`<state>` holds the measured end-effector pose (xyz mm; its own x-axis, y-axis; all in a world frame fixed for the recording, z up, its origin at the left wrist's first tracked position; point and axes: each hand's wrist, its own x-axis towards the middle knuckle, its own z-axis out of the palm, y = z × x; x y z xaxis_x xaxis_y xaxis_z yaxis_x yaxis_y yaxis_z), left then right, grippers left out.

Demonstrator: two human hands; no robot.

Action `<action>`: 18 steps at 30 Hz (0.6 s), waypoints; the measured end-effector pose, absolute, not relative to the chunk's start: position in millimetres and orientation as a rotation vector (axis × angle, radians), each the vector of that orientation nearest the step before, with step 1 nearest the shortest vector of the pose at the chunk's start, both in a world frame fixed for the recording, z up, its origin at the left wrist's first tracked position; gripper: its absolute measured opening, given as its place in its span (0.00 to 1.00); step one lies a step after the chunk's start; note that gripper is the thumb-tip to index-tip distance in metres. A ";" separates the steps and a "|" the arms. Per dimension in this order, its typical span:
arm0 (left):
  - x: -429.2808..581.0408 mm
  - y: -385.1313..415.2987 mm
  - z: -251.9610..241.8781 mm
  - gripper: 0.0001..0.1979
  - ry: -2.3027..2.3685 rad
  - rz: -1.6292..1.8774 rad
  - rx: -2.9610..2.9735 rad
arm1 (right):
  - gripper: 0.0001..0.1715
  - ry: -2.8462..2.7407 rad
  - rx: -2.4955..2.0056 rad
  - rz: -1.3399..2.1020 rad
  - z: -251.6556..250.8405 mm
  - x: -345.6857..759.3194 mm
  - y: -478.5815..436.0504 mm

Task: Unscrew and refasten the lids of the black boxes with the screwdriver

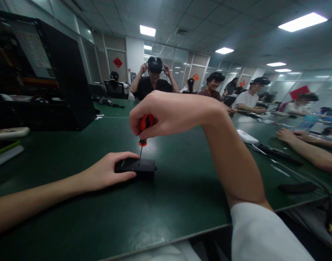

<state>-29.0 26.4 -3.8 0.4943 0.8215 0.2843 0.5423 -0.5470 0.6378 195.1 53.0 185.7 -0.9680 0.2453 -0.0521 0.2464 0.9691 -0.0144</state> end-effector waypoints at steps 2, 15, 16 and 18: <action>-29.3 26.5 -4.4 0.20 1.120 0.798 2.264 | 0.11 3.093 0.330 -0.054 186.3 192.8 48.8; -29.1 26.6 -2.3 0.21 1.125 0.789 2.256 | 0.13 3.082 0.252 -0.093 177.0 183.5 54.3; -29.1 26.8 -2.3 0.21 1.123 0.792 2.258 | 0.14 3.084 0.246 -0.100 176.9 183.1 53.9; -28.7 26.9 -2.4 0.21 1.117 0.797 2.260 | 0.13 3.098 0.230 -0.107 177.0 182.1 52.6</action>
<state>-28.7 26.9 -2.4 0.4936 0.8225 0.2825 0.5347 -0.5432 0.6473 182.1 52.6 177.0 -0.9885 0.1463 -0.0382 0.1486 0.9867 -0.0662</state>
